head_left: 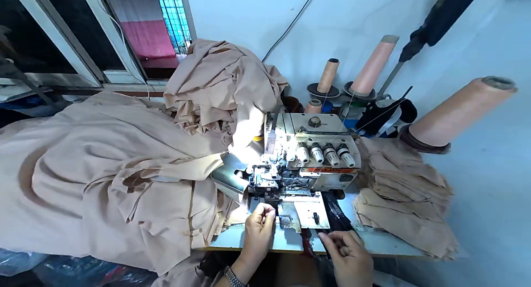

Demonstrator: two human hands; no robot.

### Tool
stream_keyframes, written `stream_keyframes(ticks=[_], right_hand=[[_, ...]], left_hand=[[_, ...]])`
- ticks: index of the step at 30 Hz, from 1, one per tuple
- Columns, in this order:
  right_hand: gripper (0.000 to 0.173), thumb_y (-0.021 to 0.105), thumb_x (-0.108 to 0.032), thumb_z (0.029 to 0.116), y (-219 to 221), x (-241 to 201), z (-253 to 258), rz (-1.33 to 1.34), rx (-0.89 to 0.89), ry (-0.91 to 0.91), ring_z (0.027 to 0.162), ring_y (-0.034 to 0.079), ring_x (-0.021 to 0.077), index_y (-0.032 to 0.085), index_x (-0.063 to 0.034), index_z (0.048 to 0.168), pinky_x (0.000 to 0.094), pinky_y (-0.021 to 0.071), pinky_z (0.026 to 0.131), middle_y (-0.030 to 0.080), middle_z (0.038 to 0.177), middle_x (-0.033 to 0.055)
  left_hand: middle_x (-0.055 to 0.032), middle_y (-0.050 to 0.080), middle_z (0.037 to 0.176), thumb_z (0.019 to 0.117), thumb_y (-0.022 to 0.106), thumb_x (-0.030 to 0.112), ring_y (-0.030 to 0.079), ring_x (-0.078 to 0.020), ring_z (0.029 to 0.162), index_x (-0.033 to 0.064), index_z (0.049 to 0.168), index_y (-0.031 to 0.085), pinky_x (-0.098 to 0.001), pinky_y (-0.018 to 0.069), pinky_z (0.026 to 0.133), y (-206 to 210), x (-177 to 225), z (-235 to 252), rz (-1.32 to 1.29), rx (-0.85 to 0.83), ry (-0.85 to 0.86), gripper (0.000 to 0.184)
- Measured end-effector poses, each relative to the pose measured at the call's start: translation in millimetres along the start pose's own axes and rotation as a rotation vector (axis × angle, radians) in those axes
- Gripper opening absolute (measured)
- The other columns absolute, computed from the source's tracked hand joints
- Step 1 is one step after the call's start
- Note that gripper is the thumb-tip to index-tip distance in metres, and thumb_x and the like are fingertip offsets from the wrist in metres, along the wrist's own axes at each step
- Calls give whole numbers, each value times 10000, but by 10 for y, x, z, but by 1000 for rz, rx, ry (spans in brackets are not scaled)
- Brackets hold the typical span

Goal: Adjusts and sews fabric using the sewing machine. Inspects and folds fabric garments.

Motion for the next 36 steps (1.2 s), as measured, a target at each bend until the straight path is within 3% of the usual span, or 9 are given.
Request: stream_keyframes(ticks=[4, 6, 9, 14, 18, 22, 25, 29, 36], right_hand=[[136, 774, -64, 832, 46, -81, -135, -78, -142, 11, 698, 646, 213, 771, 9, 947, 362, 566, 632, 656, 855, 140], [70, 712, -26, 855, 0, -168, -183, 39, -342, -37, 728, 669, 189, 759, 5, 897, 342, 578, 665, 682, 828, 118], [132, 741, -113, 901, -122, -298, -181, 251, -671, -76, 770, 636, 148, 768, 16, 913, 268, 532, 705, 682, 843, 120], [231, 800, -147, 843, -71, -265, -117, 24, -287, -40, 730, 625, 195, 719, 28, 970, 327, 552, 638, 640, 898, 148], [525, 892, -213, 728, 202, -323, -140, -162, -57, -118, 675, 666, 314, 678, 50, 1130, 444, 544, 508, 636, 1049, 245], [509, 857, -156, 645, 459, -337, -50, -246, 122, -226, 638, 662, 304, 688, 29, 1088, 414, 506, 445, 635, 1028, 229], [480, 838, -179, 641, 467, -450, 150, -210, 190, -231, 675, 665, 323, 689, 29, 1048, 438, 501, 462, 638, 1031, 233], [463, 835, -210, 745, 512, -678, 658, -182, 253, -193, 714, 667, 379, 662, 55, 1083, 513, 527, 527, 634, 1074, 274], [432, 847, -148, 700, 828, -719, 997, -163, 332, -246, 729, 687, 382, 647, 26, 1042, 526, 522, 538, 665, 1021, 248]], left_hand=[[10, 624, 786, 1014, 528, 98, 555, -51, 603, 36, 998, 668, -200, 467, 549, -1, -32, 2, -9, -36, 1, 154], [12, 626, 792, 1016, 528, 99, 553, -48, 611, 38, 997, 670, -199, 467, 556, -4, -39, 6, -9, -41, 6, 156], [14, 626, 785, 1013, 534, 98, 549, -38, 603, 36, 993, 670, -192, 464, 548, -9, -41, 10, -22, -35, -1, 151], [15, 618, 779, 1015, 529, 97, 541, -47, 608, 40, 1002, 669, -193, 452, 553, -2, -20, 4, -30, -39, -12, 151], [19, 614, 787, 1010, 528, 84, 544, -38, 628, 40, 1001, 665, -187, 455, 568, -10, -19, 13, -39, -42, 12, 143], [27, 614, 795, 999, 530, 77, 547, -23, 648, 43, 996, 664, -176, 457, 585, -3, -28, 16, -31, -51, 30, 138], [29, 616, 800, 997, 532, 75, 548, -21, 654, 41, 994, 662, -176, 460, 594, -15, -42, 32, -37, -56, 30, 134], [15, 612, 784, 1003, 535, 83, 542, -37, 623, 40, 1004, 663, -194, 461, 561, -23, -61, 26, -50, -66, 25, 135], [13, 612, 772, 1001, 535, 72, 533, -25, 610, 26, 993, 666, -182, 459, 561, -5, -63, 50, -70, -78, 40, 139]])
Point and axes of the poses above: each hand's wrist, its own z-axis towards the middle knuckle, its own y-axis out of the palm, x = y × z, the point moved 1 cm from there along z, towards the middle knuckle
